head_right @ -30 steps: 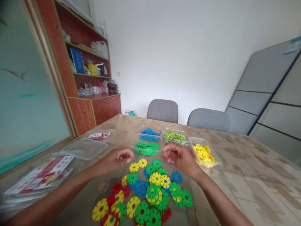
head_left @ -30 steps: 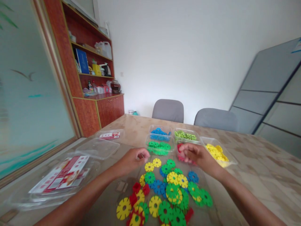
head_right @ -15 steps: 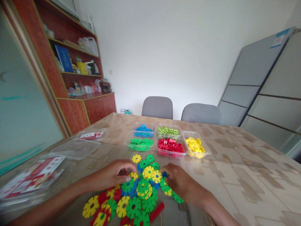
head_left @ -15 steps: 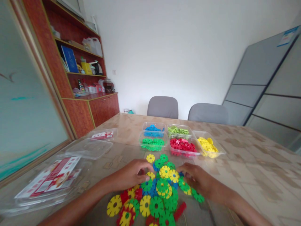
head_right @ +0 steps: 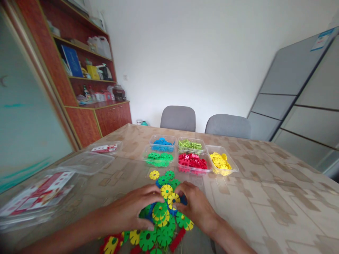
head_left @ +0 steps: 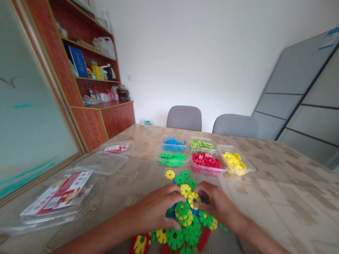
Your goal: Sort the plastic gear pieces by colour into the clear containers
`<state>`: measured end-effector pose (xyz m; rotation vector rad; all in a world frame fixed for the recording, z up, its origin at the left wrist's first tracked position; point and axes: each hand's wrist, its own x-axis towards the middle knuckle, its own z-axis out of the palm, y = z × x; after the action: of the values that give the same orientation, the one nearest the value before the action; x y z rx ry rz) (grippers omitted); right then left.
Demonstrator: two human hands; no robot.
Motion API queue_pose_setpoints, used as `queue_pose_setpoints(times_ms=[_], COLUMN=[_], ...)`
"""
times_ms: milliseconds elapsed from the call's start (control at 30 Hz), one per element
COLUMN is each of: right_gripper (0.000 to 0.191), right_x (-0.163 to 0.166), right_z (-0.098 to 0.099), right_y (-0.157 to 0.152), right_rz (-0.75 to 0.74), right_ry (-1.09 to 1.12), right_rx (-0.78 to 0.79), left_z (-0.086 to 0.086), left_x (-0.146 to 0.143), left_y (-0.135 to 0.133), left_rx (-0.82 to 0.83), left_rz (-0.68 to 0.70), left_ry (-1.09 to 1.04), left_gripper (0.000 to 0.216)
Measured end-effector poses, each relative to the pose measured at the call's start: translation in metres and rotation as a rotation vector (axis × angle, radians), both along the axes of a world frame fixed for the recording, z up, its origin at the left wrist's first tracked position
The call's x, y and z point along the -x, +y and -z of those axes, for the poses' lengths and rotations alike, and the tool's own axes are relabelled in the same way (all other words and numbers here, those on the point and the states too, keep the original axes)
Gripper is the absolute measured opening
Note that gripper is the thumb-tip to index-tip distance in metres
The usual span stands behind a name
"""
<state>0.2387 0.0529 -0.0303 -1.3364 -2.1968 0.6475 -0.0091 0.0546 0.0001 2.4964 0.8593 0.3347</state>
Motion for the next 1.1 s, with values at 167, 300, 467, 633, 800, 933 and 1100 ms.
queue_pose_setpoints(times_ms=[167, 300, 467, 633, 800, 933, 1100], right_gripper=[0.015, 0.014, 0.005, 0.027, 0.026, 0.022, 0.021], right_x=[-0.017, -0.04, -0.051, -0.034, -0.028, -0.039, -0.032], right_z=[-0.008, -0.03, -0.054, -0.039, -0.018, -0.021, -0.029], right_y=[0.009, 0.008, -0.006, -0.007, 0.003, 0.003, -0.005], right_rz=[-0.027, -0.141, -0.242, -0.242, -0.19, -0.194, -0.274], right_ry=[0.247, 0.122, -0.053, -0.084, 0.008, -0.036, -0.034], right_rx=[0.171, 0.239, 0.42, 0.332, 0.151, 0.175, 0.223], left_z=[-0.022, -0.027, -0.029, -0.032, -0.024, -0.021, -0.023], left_x=[0.008, 0.009, 0.007, 0.009, 0.004, -0.001, 0.002], left_y=[-0.011, -0.029, -0.047, -0.058, -0.056, -0.046, -0.028], left_rx=[0.005, 0.059, 0.032, -0.02, -0.04, -0.016, 0.037], left_rz=[0.121, 0.25, 0.208, 0.178, 0.186, 0.188, 0.194], left_ry=[0.096, 0.221, 0.278, 0.187, 0.213, 0.23, 0.21], left_gripper=[0.018, 0.022, 0.023, 0.019, 0.017, 0.007, 0.009])
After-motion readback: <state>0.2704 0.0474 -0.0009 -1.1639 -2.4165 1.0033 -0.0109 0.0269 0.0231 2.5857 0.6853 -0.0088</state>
